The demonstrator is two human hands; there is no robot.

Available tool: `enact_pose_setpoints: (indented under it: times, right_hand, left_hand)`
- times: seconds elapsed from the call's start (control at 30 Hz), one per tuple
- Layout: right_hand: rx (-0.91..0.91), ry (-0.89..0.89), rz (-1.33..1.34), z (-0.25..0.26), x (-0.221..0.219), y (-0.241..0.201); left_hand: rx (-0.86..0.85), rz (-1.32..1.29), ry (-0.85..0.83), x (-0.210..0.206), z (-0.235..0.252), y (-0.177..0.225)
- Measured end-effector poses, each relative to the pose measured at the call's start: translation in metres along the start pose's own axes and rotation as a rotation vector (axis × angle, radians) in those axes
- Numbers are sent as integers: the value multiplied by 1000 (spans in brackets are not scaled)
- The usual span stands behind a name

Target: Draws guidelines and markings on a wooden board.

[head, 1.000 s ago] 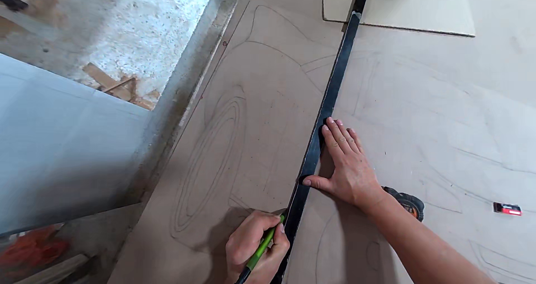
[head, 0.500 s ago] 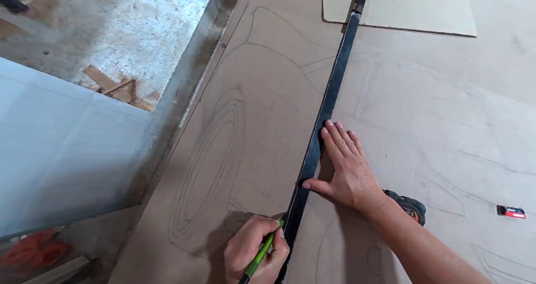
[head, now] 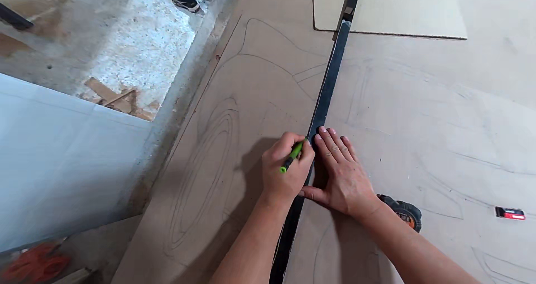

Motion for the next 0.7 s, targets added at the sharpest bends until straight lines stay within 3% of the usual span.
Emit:
enact_pose_setpoints:
  times: [0.23,0.37,0.53,0.7]
  right_hand:
    - [-6,0,19,0,0,-1]
    - [-4,-12,35,1,0,-1]
    - [34,5,47,4,-2,1]
    - [24,-56,49,16,-6,-15]
  left_hand:
    - [57,-116,-7,0,11,-3]
    - [151,-214,23,70,-5,-27]
    - [138,-254,176,149,-23,-70]
    - [138,-297,42,178,-38,-79]
Point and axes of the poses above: each hand's wrist, its own z-axis towards the middle knuckle, its own x-axis out of the back of the hand, y = z × x, the point moved 2 cm from there along z, towards the middle knuckle, and after that the axes turned 11 degrees about y, right-handed, at the moved point
